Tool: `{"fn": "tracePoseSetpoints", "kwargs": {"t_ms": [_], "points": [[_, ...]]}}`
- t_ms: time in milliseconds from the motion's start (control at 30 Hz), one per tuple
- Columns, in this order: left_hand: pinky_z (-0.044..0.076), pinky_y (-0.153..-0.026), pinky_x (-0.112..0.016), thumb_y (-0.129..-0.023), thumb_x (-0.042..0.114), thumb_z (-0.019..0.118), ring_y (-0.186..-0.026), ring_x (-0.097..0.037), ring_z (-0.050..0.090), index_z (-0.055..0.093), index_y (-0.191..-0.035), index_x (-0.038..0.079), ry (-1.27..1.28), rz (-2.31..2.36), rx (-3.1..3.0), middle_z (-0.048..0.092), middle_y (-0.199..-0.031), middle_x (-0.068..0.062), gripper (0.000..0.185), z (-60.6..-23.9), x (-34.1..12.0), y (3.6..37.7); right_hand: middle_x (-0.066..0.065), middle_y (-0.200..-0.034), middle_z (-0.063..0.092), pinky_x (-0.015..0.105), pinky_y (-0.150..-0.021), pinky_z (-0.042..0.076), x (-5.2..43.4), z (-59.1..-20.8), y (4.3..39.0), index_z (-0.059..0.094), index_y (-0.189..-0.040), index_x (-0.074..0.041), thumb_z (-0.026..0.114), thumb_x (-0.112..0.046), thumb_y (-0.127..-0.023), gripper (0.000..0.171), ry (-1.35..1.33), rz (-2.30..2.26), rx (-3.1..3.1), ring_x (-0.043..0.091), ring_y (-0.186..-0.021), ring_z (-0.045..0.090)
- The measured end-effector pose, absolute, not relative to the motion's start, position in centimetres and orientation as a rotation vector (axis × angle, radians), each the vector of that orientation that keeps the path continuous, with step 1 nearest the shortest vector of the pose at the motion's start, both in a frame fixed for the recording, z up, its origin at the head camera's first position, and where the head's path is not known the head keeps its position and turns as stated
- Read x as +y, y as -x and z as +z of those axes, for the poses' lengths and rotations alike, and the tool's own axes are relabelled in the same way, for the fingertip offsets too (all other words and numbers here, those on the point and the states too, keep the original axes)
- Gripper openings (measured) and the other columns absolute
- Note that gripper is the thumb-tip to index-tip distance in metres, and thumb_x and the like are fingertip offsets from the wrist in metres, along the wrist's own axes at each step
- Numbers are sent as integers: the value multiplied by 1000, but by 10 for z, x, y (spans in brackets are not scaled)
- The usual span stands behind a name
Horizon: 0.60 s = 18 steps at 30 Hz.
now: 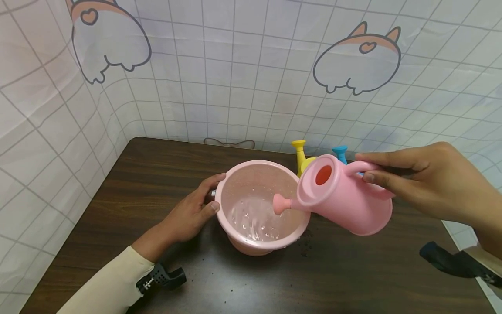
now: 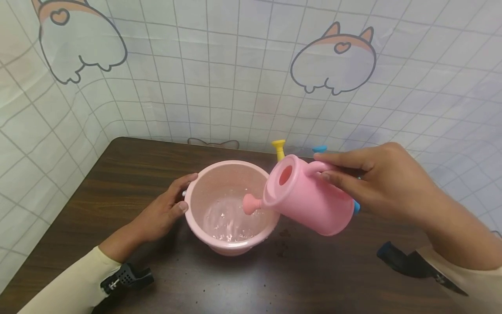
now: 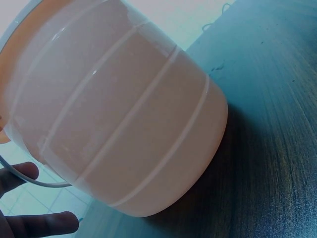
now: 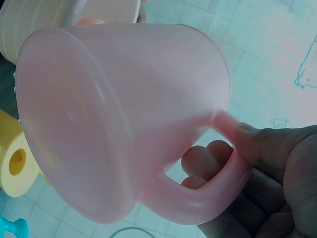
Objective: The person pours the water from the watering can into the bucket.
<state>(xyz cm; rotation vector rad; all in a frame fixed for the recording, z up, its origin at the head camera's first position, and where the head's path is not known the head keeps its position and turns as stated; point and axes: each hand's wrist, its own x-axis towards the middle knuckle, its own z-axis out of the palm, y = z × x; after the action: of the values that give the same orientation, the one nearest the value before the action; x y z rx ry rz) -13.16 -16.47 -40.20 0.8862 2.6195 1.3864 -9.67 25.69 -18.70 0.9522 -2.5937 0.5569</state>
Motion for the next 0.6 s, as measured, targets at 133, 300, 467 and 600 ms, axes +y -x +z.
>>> {"fn": "tracePoseSetpoints", "kwargs": {"t_ms": [133,300,467,600], "points": [[48,-97,-58,-107,47,46,-123,-31,61,21,-161,34,-879,1389,2617,46,-153,-11,60,-402,-164,131,-14,-98,77,12,-61,44,254,-184,99,80,-117,-22,89,-2,-76,47,-982,532,-2599,-5,-66,60],[48,-97,-58,-107,46,46,-123,-31,61,21,-161,34,-878,1393,2615,46,-153,-11,60,-401,-164,130,-10,-100,77,14,-55,41,251,-181,101,80,-117,-19,88,-1,-77,45,-997,534,-2627,-3,-61,56],[48,-97,-58,-107,46,46,-125,-32,60,21,-161,34,-871,1387,2616,45,-154,-12,60,-400,-163,130,-12,-95,77,15,-50,37,247,-176,103,81,-113,-17,89,-1,-75,42,-1042,539,-2623,-4,-53,48],[47,-98,-59,-108,44,46,-125,-32,60,20,-161,34,-860,1382,2615,44,-154,-12,60,-400,-164,130,-13,-92,76,14,-49,36,244,-172,106,82,-111,-16,90,-2,-73,41,-1090,515,-2615,-4,-51,45]]}}
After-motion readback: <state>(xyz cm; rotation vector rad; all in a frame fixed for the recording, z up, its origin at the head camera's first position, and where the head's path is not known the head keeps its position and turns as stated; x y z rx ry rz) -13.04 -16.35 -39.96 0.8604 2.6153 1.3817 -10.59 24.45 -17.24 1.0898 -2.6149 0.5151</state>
